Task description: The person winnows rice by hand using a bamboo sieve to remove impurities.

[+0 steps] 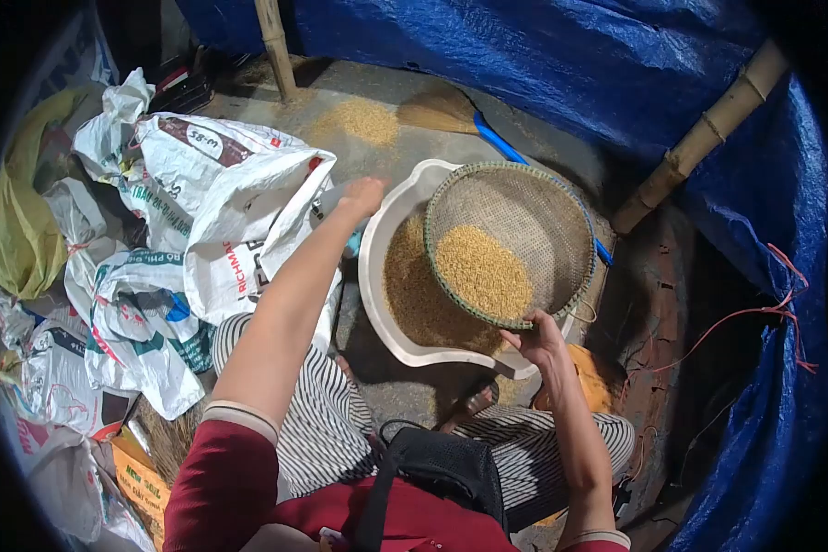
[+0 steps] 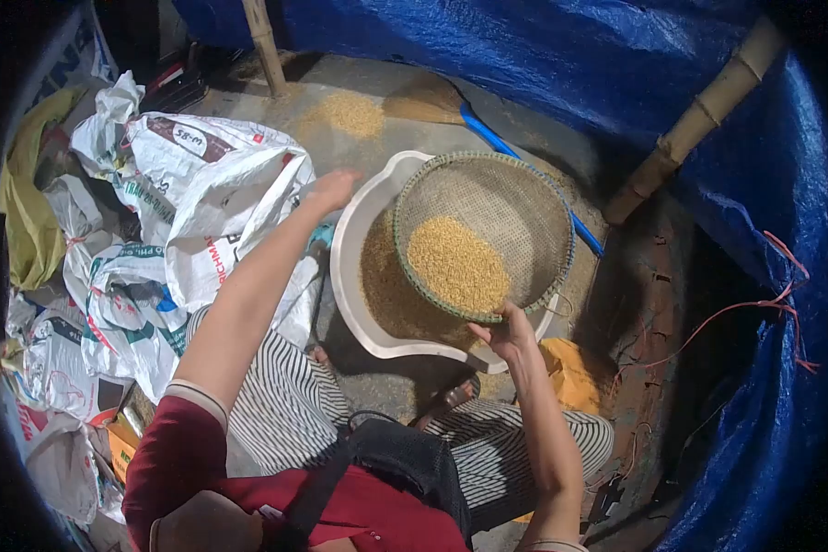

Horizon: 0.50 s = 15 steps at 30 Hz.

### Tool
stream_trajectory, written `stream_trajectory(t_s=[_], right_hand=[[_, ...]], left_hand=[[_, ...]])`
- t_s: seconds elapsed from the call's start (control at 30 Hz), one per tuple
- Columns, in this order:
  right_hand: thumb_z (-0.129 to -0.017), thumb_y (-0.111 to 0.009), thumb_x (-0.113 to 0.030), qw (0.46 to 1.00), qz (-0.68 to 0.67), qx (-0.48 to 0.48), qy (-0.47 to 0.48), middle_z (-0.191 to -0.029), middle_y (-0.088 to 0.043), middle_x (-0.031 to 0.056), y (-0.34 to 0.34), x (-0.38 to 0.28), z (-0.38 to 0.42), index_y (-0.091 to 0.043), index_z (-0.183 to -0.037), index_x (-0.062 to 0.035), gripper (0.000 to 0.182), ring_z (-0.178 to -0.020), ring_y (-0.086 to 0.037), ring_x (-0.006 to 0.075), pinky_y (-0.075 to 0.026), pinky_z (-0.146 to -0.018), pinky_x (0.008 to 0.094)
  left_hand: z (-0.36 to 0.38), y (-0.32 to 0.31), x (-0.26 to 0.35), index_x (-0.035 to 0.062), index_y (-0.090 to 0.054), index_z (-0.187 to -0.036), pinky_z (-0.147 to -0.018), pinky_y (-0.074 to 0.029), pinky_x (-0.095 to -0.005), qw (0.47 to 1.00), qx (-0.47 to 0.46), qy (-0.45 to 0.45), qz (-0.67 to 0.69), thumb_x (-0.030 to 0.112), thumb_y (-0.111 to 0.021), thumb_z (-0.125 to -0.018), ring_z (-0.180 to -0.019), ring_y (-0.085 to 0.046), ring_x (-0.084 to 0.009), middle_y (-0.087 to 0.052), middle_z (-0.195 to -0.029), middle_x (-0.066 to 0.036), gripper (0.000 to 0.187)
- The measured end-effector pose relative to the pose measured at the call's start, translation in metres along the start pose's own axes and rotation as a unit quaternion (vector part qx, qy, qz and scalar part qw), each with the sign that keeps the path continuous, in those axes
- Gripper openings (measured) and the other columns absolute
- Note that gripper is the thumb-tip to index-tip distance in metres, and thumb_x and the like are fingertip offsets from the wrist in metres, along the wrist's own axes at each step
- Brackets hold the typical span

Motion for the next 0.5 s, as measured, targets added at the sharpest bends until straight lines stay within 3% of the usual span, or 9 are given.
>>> stream_trajectory(t_s=[0.1,0.3,0.37,0.4,0.47,0.5], right_hand=[[-0.076,-0.043,-0.016,1.000,-0.014,0.015,-0.007,-0.113,-0.046,0.0092,0.003,-0.001,0.000,-0.043,-0.113,-0.0092,0.038,-0.102,-0.045,0.0278,-0.045,-0.081,0.0402],[-0.073,-0.041,-0.010,0.998,0.011,0.047,0.034,-0.111,-0.044,0.0135,0.015,-0.006,-0.004,-0.041,-0.109,-0.0034,0.036,-0.103,-0.044,0.0300,-0.045,-0.079,0.0437],[-0.073,-0.040,-0.008,0.999,-0.023,0.022,0.026,-0.112,-0.043,0.0152,0.008,-0.006,-0.004,-0.039,-0.108,-0.0009,0.035,-0.104,-0.043,0.0306,-0.044,-0.080,0.0470],[-0.073,-0.040,-0.008,0.999,-0.025,0.020,0.028,-0.112,-0.043,0.0152,0.005,-0.006,-0.002,-0.039,-0.108,-0.0009,0.035,-0.104,-0.043,0.0306,-0.044,-0.080,0.0470],[-0.074,-0.038,-0.006,0.998,-0.023,0.026,0.047,-0.113,-0.042,0.0153,0.001,-0.010,0.004,-0.036,-0.110,-0.0008,0.036,-0.104,-0.044,0.0312,-0.043,-0.082,0.0494],[-0.074,-0.038,-0.006,0.998,-0.025,0.023,0.049,-0.113,-0.042,0.0153,-0.001,-0.010,0.005,-0.036,-0.110,-0.0008,0.036,-0.104,-0.044,0.0312,-0.043,-0.082,0.0494]], left_hand=[[-0.009,-0.026,-0.002,0.0129,-0.058,-0.102,-0.082,-0.043,-0.0386,0.995,-0.060,-0.042,-0.067,0.011,-0.047,-0.075,-0.100,-0.052,-0.0277,-0.054,-0.107,-0.013,0.029],[0.001,-0.034,-0.026,0.0070,-0.061,-0.090,-0.078,-0.045,-0.0386,0.976,-0.170,0.005,-0.135,0.017,-0.050,-0.075,-0.092,-0.056,-0.0285,-0.058,-0.099,-0.013,0.021],[0.009,-0.002,-0.035,0.0022,-0.063,-0.081,-0.072,-0.047,-0.0392,0.991,-0.028,0.030,-0.125,0.020,-0.052,-0.075,-0.083,-0.059,-0.0306,-0.059,-0.094,-0.016,0.021],[0.011,0.006,-0.034,0.0022,-0.063,-0.081,-0.072,-0.047,-0.0392,0.991,-0.026,0.029,-0.127,0.020,-0.052,-0.075,-0.083,-0.059,-0.0306,-0.059,-0.094,-0.016,0.021],[0.021,0.056,-0.023,-0.0014,-0.062,-0.075,-0.068,-0.048,-0.0397,0.983,0.112,0.016,-0.142,0.022,-0.054,-0.074,-0.076,-0.060,-0.0323,-0.059,-0.086,-0.018,0.025],[0.023,0.073,-0.018,-0.0014,-0.062,-0.075,-0.068,-0.048,-0.0397,0.983,0.114,0.015,-0.145,0.022,-0.054,-0.074,-0.076,-0.060,-0.0323,-0.059,-0.086,-0.018,0.025]])
Point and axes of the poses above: each hand's wrist, its own z-axis away from the middle knuckle, its own y-axis out of the back of the hand, x = y × z, the point moved 9 cm from there along -z, towards the middle knuckle
